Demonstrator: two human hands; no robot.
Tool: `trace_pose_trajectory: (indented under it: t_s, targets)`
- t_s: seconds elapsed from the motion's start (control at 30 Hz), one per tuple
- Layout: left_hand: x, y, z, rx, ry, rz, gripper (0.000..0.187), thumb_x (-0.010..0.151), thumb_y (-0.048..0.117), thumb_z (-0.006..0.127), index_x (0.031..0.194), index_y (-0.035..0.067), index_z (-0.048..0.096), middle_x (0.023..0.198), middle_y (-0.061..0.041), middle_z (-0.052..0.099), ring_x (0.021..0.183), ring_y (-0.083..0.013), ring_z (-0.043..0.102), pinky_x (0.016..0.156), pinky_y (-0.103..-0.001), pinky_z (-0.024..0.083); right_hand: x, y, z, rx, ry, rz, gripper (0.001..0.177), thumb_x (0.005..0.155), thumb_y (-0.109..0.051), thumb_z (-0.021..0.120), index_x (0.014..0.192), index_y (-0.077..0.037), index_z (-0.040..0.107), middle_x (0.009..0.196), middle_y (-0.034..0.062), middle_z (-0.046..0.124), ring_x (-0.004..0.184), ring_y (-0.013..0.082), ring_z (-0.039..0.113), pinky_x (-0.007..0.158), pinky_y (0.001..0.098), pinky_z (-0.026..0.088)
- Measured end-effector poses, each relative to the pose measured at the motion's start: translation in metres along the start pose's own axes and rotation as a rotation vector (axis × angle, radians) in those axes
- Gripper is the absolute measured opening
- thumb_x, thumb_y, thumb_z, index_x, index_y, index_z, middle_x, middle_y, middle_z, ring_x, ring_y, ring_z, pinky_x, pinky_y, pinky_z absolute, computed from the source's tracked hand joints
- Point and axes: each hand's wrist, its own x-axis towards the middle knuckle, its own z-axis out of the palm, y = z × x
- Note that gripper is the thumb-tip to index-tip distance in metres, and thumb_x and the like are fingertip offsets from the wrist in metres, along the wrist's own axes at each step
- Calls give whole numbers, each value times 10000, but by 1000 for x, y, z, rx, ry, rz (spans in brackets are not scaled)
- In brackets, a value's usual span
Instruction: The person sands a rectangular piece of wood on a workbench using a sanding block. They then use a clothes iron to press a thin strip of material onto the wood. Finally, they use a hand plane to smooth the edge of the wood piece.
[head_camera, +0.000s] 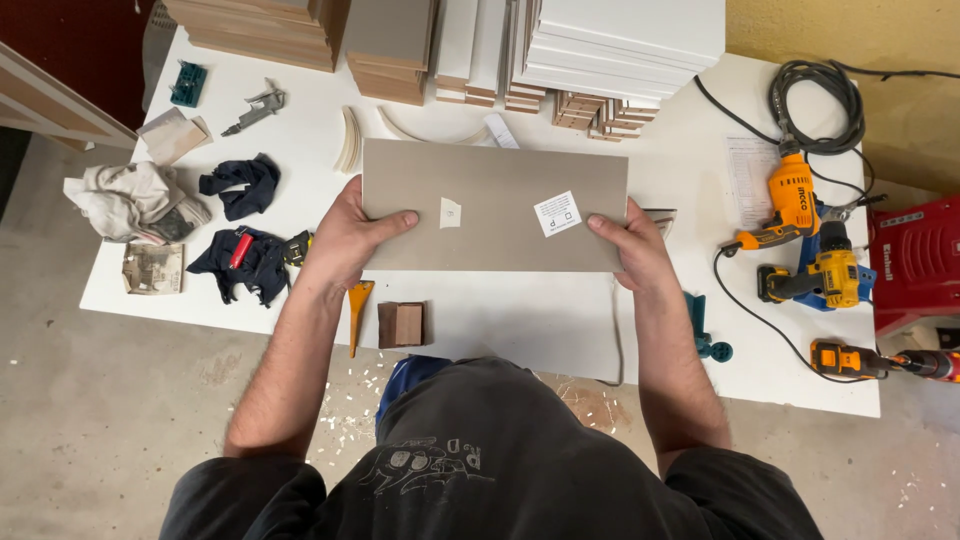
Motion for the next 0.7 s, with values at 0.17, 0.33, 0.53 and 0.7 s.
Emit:
trace_pose_trajectory:
  t_s: [0.17,0.33,0.53,0.7]
  targets:
    - [-4,11,4,77,-14,124,577,759,-46,862,1245,13,556,1065,-83,689,952,-181,677,866,-431,607,9,-1,-13,-83,-58,-129,406,882,-25,740,1252,-73,582,1076,114,713,981,237,735,889,450,605]
    - [-1,18,-8,228,-55,387,551,762,-97,865,1232,-11,591,1127,-167,696,1074,-252,612,986,-542,522,19,-15,-20,-312,-201,-479,410,830,-1,806,1180,-24,593,1088,167,732,1073,255,685,991,501,537]
    - [25,1,-15,670,68,1330,105,982,85,728,898,47,779,1112,-157,784,1153,-412,685,1113,-559,445,15,-26,-3,-773,32,-1258,193,1016,-87,667,1109,60,750,1277,274,678,1352,457,500,1153,521,384]
    - [40,-20,-19,817,322,1704,130,969,66,719,993,52,846,1177,-222,757,1139,-400,675,1046,-502,541,16,-24,-1,-857,223,-1584,261,1065,-124,579,1195,54,719,1372,383,561,1289,557,503,1082,588,439]
